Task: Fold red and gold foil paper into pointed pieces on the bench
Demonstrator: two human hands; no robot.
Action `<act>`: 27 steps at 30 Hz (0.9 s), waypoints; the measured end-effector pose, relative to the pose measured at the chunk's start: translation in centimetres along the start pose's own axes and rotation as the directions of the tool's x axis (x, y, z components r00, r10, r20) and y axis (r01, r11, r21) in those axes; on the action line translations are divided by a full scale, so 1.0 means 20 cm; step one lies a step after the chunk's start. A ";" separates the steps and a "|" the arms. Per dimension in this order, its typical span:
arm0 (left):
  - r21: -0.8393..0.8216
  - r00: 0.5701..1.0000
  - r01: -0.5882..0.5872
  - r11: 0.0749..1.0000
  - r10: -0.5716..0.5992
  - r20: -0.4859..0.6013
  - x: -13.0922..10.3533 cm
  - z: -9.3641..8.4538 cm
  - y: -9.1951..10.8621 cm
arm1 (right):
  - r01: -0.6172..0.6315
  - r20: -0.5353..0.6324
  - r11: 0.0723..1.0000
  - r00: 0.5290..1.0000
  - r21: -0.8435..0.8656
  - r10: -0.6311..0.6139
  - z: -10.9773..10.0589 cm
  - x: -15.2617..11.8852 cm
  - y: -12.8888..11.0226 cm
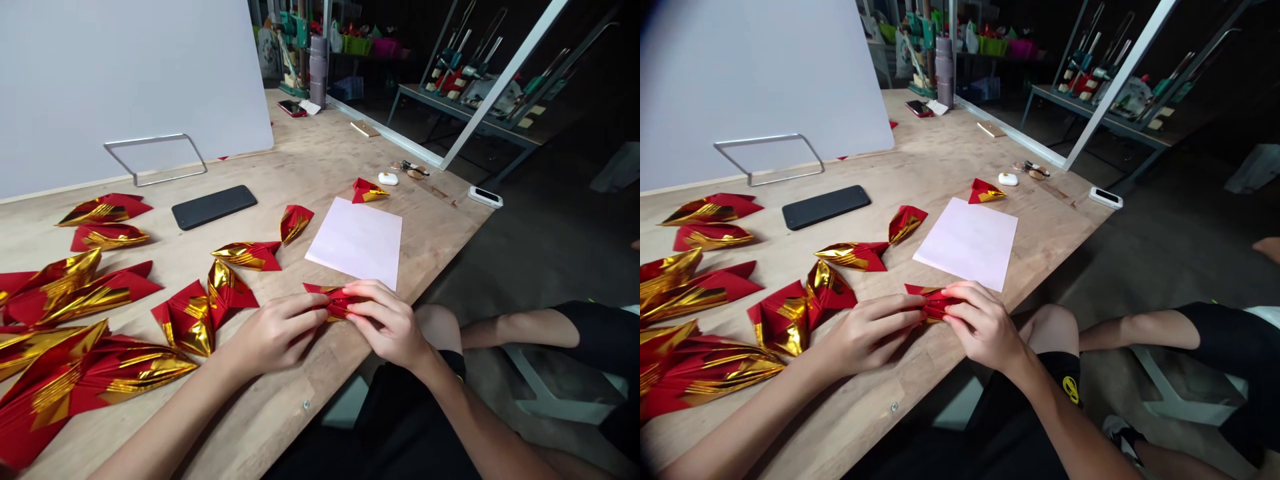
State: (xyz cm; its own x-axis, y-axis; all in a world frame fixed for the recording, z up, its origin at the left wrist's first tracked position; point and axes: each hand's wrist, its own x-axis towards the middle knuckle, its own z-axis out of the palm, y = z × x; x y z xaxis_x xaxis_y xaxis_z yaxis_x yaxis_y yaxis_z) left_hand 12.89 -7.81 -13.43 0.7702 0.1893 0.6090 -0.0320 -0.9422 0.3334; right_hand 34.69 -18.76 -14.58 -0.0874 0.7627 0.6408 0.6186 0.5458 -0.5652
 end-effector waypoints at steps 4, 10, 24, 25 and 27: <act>0.086 0.999 -0.022 0.996 0.024 -0.024 -0.01 0.01 0.00 | 0.018 0.008 1.000 1.000 0.001 -0.018 0.01 0.00 0.01; 0.080 1.000 0.027 0.996 -0.026 -0.016 -0.02 0.01 0.00 | 0.020 0.020 1.000 1.000 -0.022 -0.020 0.01 0.01 0.01; -0.514 0.763 0.570 0.641 -0.645 0.041 -0.02 0.03 -0.02 | -0.037 0.013 0.999 0.999 -0.011 0.037 0.04 0.04 0.00; -0.539 0.742 0.585 0.607 -0.669 0.051 -0.02 0.03 -0.02 | -0.034 0.008 0.999 0.999 -0.026 0.034 0.04 0.04 0.00; -0.522 0.727 0.605 0.601 -0.685 0.054 -0.02 0.02 -0.02 | -0.015 -0.002 0.997 1.000 -0.073 0.015 0.05 0.04 -0.02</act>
State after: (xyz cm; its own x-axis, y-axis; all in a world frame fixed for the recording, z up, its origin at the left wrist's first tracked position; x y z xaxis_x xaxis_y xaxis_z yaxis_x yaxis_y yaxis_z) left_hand 12.84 -7.67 -14.14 0.6161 0.7678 0.1759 0.1142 -0.3081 0.9445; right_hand 33.56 -18.03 -14.44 -0.0766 0.7697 0.6337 0.6749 0.5079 -0.5353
